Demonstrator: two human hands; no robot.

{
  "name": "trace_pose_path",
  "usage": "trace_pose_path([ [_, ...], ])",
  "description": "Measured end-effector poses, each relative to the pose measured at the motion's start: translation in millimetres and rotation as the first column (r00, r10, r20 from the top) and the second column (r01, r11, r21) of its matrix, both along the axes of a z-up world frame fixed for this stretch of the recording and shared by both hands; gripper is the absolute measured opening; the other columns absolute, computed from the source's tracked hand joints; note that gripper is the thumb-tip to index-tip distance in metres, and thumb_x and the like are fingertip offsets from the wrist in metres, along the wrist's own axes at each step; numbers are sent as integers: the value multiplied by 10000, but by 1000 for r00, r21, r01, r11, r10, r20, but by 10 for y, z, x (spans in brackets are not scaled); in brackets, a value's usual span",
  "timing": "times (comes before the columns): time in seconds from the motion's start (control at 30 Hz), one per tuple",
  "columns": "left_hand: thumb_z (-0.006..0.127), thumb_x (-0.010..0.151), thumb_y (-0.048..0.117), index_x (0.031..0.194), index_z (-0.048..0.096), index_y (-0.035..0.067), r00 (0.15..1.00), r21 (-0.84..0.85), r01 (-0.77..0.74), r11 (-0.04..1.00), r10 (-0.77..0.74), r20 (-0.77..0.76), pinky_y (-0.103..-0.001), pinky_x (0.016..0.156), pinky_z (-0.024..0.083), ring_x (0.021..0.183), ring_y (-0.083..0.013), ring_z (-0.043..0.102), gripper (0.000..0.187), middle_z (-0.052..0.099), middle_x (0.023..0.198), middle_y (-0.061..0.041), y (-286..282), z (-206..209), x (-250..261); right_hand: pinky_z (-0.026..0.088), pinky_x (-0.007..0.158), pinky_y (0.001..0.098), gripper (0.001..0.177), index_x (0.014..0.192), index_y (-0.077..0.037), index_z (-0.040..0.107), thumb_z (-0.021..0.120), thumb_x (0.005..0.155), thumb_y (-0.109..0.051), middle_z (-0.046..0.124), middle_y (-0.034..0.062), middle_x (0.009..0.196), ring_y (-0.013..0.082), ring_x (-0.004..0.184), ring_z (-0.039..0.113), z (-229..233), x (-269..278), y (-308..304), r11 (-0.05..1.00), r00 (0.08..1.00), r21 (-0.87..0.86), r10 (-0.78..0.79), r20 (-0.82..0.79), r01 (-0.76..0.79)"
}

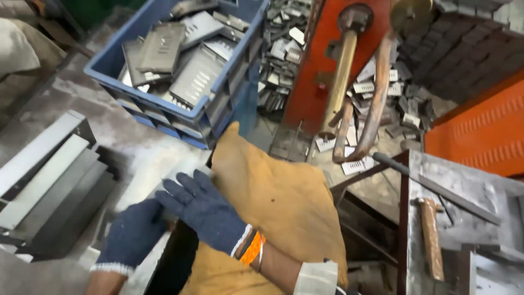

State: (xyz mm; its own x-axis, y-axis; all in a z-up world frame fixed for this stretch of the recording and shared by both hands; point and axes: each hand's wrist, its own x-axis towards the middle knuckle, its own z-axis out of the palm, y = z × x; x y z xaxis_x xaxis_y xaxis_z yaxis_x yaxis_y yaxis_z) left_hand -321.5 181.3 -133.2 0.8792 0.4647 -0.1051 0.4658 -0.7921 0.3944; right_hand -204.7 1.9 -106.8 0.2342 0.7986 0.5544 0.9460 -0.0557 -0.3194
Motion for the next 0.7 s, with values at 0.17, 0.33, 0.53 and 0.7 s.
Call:
trace_pose_path([
  [0.17, 811, 734, 269, 912, 732, 158, 923, 316, 301, 900, -358, 141, -497, 853, 506, 863, -309, 697, 224, 732, 877, -80, -262, 1344, 494, 487, 1008, 472, 454, 1180, -157, 678, 768, 736, -123, 709, 51, 1064, 266, 1076, 660, 150, 192, -211, 977, 977, -14, -213, 1, 213],
  [0.33, 744, 1044, 218, 1024, 765, 118, 638, 246, -76, 966, -143, 756, -416, 789, 501, 800, -260, 690, 104, 733, 900, -81, 337, 1391, 1404, 536, 640, 436, 475, 1003, -95, 677, 848, 573, -201, 694, 136, 833, 341, 756, 685, 455, 526, -740, 848, 837, 109, -477, -268, 518],
  [0.53, 813, 794, 357, 954, 780, 67, 813, 597, -144, 789, -250, 526, -459, 742, 538, 882, -340, 695, 333, 727, 942, -161, 1106, 578, 2994, 486, 536, 459, 453, 884, -68, 647, 905, 655, -360, 627, 136, 596, 357, 553, 640, 643, 665, -1126, 543, 484, -61, -788, -380, 837],
  [0.7, 794, 769, 349, 930, 797, 70, 961, 546, -37, 837, -119, 248, -496, 708, 552, 881, -380, 711, 322, 745, 965, -199, 1671, 102, 3985, 490, 520, 450, 417, 863, -79, 660, 907, 664, -349, 634, 134, 621, 356, 580, 646, 700, 480, -1349, 557, 514, -106, -812, -278, 824],
])
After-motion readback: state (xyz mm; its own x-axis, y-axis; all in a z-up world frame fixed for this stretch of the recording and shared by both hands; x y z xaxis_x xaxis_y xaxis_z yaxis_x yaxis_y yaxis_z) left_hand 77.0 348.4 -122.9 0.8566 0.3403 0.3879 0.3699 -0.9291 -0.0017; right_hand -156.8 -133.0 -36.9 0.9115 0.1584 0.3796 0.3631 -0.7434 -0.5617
